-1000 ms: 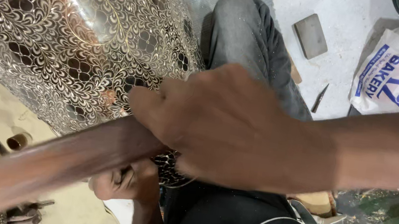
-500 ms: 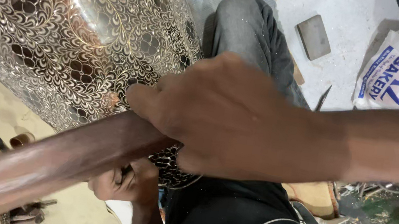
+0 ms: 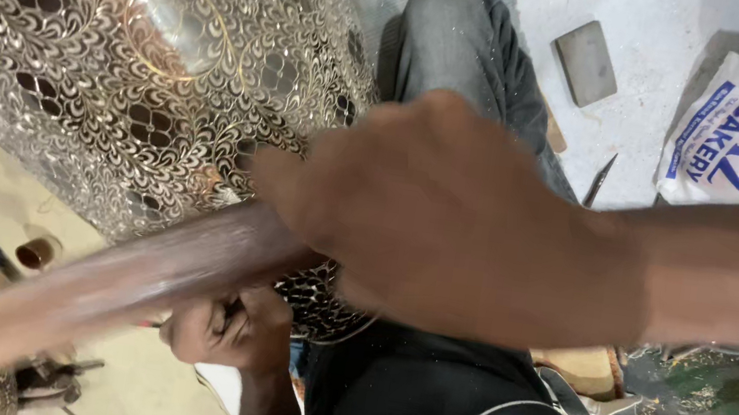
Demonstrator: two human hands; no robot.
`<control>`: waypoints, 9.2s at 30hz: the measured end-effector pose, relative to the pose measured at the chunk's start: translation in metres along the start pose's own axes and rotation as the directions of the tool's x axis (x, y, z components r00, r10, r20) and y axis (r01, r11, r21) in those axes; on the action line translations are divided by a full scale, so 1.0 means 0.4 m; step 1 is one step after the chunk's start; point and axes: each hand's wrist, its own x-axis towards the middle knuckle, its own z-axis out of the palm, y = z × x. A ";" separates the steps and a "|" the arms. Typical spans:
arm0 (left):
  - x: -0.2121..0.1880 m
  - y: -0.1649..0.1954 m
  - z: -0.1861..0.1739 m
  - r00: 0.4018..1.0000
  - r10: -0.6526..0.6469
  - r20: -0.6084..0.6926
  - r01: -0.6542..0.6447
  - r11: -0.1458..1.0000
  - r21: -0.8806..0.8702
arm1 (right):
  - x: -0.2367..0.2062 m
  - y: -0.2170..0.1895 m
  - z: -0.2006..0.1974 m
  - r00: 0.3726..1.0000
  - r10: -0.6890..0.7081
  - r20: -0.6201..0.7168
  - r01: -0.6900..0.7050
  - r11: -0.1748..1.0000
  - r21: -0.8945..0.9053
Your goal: The person sits on the floor with a large engraved brass vase held between their legs and hammers a small punch against the vase surface using a wooden mallet, working the decorative pattern. They reposition the punch repeatedly and steady the vase with their other hand while striking.
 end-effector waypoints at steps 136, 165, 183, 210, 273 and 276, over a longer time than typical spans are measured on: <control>-0.016 0.030 0.066 0.986 0.125 -0.114 -0.134 0.988 -0.079 | -0.093 -0.003 -0.003 0.995 0.081 -0.057 -0.095 0.935 -0.342; -0.023 0.049 0.072 0.991 0.081 -0.108 -0.093 0.989 -0.115 | -0.106 -0.020 -0.002 0.976 -0.022 -0.216 -0.022 0.980 -0.197; -0.029 0.038 0.062 0.996 -0.017 -0.085 0.004 0.989 -0.150 | -0.062 -0.035 -0.015 0.993 0.078 -0.091 -0.082 0.996 -0.043; 0.003 0.071 0.063 0.999 -0.011 -0.042 0.002 0.979 -0.203 | -0.048 -0.046 -0.013 0.947 -0.022 -0.319 -0.015 0.993 -0.113; 0.064 0.036 0.040 0.986 -0.076 0.149 0.155 0.746 -0.648 | -0.092 0.140 0.206 0.924 0.344 -0.168 -0.162 0.749 0.642; 0.061 0.019 0.037 0.954 -0.103 0.283 0.283 0.630 -0.723 | -0.104 0.123 0.203 0.928 0.284 -0.241 -0.130 0.854 0.504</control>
